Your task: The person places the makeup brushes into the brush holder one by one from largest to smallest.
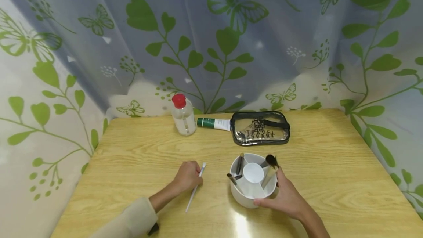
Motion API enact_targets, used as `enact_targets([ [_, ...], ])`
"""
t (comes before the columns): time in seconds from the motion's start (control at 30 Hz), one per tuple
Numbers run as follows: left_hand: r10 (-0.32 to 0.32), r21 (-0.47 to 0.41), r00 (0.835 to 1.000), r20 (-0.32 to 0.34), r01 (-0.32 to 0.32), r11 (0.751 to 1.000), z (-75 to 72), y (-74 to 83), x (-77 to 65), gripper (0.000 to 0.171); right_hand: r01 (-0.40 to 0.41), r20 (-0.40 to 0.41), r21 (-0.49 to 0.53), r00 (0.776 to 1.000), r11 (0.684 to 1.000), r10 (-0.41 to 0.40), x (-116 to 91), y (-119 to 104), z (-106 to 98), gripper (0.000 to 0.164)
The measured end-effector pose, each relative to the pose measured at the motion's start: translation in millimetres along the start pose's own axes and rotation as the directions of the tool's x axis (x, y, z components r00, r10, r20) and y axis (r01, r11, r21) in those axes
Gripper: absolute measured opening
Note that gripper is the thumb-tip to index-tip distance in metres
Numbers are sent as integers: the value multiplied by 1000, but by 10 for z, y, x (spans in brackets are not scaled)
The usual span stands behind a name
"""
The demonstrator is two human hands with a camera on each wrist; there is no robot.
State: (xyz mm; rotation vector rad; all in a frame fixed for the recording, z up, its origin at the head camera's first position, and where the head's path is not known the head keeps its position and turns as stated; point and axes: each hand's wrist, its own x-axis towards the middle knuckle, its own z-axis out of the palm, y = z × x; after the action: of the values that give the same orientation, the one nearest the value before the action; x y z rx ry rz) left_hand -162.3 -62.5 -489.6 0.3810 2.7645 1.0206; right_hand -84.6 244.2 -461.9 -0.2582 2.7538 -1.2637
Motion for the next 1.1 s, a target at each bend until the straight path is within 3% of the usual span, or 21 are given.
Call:
enact_targets([
  [0.2, -11, -62, 1000, -22, 9, 998, -25, -12, -3, 7, -10, 16, 4, 1000, 1000, 10, 5, -7, -9, 102],
  [0.53, -4, -161, 999, -49, -3, 987, -113, -56, -13, 17, -24, 24, -12, 999, 1000, 24, 10, 2, -12, 102],
  [0.8, 37, -216, 996, -76, -53, 975, -193, 74, -51, 15, -19, 18, -9, 1000, 1000, 19, 2, -5, -7, 101],
  [0.93, 58, -277, 997, -57, -72, 958, -243, 168, -83, 15, -14, 10, -18, 1000, 1000, 14, -6, 1, -1, 102],
  [1.1, 126, -344, 989, -75, -144, 928, -309, 320, -156, 15, -2, 6, -12, 1000, 1000, 2, -5, 3, 0, 105],
])
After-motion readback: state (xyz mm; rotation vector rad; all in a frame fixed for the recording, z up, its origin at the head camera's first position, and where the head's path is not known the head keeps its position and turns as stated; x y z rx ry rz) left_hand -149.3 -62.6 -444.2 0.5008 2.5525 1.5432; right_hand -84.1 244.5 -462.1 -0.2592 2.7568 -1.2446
